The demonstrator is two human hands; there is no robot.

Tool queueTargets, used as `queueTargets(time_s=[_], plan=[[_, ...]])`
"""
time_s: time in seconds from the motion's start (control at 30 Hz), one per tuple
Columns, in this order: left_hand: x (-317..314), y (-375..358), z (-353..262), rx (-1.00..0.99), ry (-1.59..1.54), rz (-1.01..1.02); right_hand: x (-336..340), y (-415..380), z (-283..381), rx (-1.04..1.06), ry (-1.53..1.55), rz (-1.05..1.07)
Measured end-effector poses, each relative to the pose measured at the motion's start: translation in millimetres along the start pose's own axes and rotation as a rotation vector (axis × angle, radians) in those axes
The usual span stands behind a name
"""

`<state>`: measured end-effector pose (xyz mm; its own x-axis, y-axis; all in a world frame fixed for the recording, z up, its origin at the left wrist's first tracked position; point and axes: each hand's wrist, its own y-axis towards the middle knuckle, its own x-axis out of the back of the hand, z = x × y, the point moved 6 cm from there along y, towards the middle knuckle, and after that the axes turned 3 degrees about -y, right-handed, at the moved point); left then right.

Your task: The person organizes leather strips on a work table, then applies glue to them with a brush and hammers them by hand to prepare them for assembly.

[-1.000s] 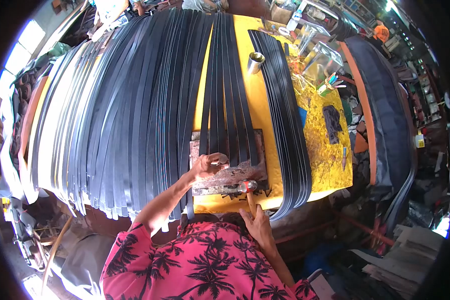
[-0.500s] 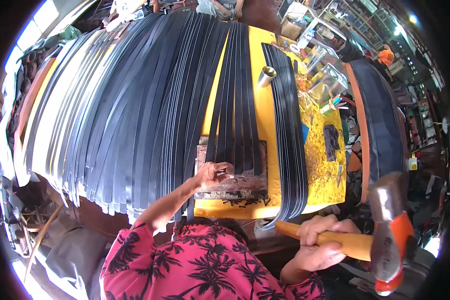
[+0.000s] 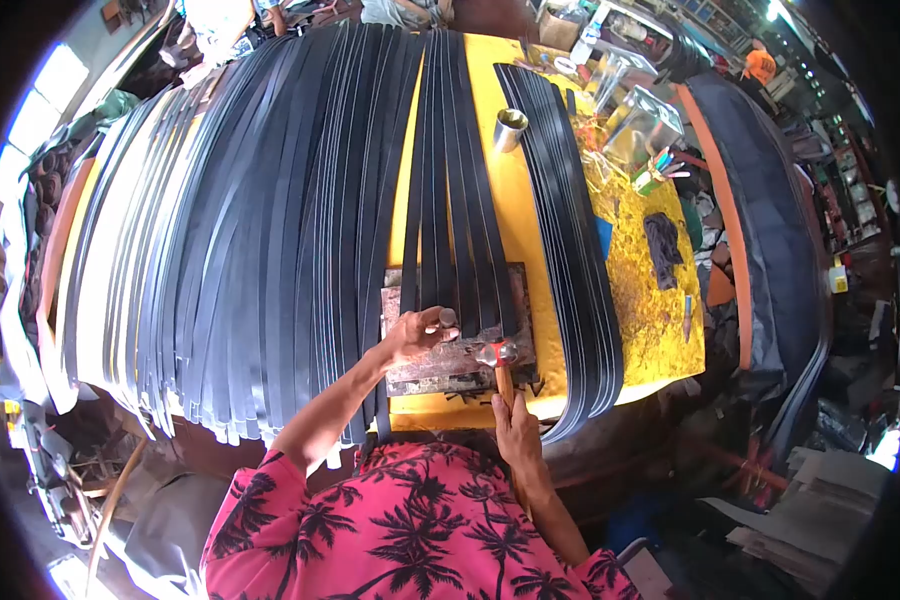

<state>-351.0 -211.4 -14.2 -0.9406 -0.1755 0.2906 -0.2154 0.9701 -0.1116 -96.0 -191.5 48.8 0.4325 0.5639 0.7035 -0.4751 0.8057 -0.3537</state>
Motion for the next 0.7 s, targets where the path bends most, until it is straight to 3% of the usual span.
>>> queueTargets(time_s=[0.23, 0.3, 0.37, 0.47, 0.57, 0.63, 0.67, 0.7], plan=[[-4.2, -1.4, 6.0, 0.032, -0.029, 0.03, 0.4, -6.5, -9.0, 0.061, -0.02, -0.031], [-1.5, -1.9, 1.2, -0.118, 0.019, -0.049, 0.1, -6.9, -9.7, 0.061, -0.03, -0.022], [-1.8, -5.5, 0.2, -0.14, 0.053, -0.065, -0.3, -8.1, -6.7, 0.091, -0.029, -0.028], [-1.7, -11.9, -4.4, -0.185, 0.146, -0.062, 0.3, -10.2, 7.1, 0.085, -0.093, 0.04], [4.1, -17.3, -23.3, -0.282, 0.136, -0.069, 31.9, -11.9, 69.7, 0.166, -0.009, 0.049], [3.5, -21.4, -26.7, -0.246, 0.309, -0.021, 80.3, -24.8, 132.9, 0.378, 0.077, -0.073], [-5.4, -18.5, -4.7, -0.323, 0.226, -0.067, 108.2, -35.2, 158.8, 0.441, 0.064, -0.1], [-6.4, -20.8, -1.9, -0.315, 0.218, -0.08, 138.0, -57.4, 187.3, 0.777, -0.147, -0.463]])
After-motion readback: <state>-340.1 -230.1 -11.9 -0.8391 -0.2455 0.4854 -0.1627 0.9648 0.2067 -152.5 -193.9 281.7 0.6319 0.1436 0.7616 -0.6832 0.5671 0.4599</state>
